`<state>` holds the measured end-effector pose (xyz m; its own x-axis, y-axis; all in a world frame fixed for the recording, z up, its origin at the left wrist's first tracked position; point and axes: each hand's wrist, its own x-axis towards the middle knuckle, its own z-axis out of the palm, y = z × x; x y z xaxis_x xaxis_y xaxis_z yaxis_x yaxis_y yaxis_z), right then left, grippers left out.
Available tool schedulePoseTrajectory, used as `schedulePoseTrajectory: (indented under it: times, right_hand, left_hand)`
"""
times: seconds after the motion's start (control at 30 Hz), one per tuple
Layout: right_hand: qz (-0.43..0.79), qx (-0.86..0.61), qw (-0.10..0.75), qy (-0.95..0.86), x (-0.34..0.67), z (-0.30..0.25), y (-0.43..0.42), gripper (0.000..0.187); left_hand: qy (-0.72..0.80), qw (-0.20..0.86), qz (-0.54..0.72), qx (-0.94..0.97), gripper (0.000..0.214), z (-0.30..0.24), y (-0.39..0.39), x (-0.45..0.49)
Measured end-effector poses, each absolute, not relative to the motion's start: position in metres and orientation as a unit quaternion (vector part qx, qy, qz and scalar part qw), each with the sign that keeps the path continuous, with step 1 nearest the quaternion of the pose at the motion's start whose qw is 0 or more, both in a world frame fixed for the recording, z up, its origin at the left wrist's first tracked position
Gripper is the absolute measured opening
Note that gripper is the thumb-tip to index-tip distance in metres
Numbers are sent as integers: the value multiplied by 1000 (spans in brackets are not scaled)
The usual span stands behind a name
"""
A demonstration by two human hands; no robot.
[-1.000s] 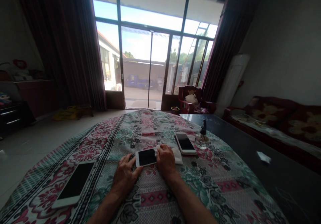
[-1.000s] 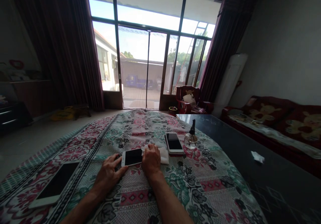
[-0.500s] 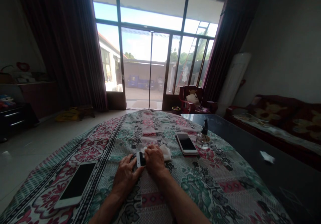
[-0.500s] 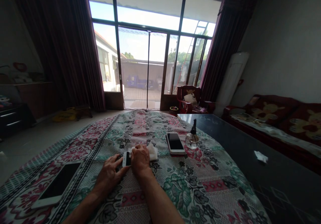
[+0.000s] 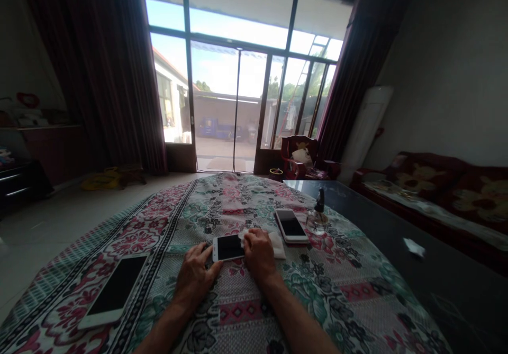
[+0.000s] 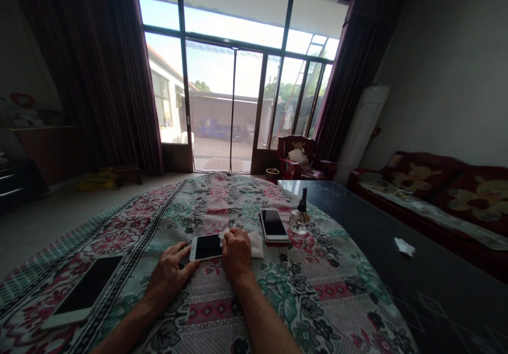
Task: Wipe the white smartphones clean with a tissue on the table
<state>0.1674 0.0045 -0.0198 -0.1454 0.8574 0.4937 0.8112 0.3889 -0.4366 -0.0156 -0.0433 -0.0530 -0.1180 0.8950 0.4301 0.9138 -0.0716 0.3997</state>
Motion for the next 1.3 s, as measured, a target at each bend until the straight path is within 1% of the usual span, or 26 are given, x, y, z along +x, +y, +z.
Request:
schedulePoseTrajectory:
  times: [0.13, 0.23, 0.43, 0.6, 0.73, 0.9, 1.0, 1.1, 1.3]
  right_hand:
    - [59, -487, 343, -801, 146, -20, -13, 15]
    - [67, -474, 329, -814, 140, -18, -17, 15]
    - [40, -573, 295, -763, 167, -9, 0, 19]
    - [7, -608, 300, -735, 186, -12, 5, 19]
    - [10, -568, 309, -763, 171, -14, -10, 16]
    - [63, -474, 310, -822, 146, -14, -29, 10]
    - [84, -447, 313, -834, 146, -13, -28, 8]
    - [87, -471, 309, -822, 160, -11, -18, 9]
    - [17, -616, 275, -738, 189, -5, -2, 16]
  left_hand:
    - [-682, 18, -306, -664, 40, -57, -42, -17]
    - [-677, 19, -307, -668, 41, -59, -42, -19]
    - [-677, 21, -312, -667, 39, -57, -44, -19]
    - [-681, 10, -304, -666, 42, -54, -45, -16]
    - [-682, 9, -297, -668, 44, -54, -45, -15]
    - [-683, 14, -299, -667, 42, -57, -44, -17]
    - [-681, 16, -302, -667, 42, -58, -44, -18]
    - [-677, 14, -308, -668, 42, -58, -45, -18]
    - [-687, 3, -308, -658, 40, -53, -47, -15]
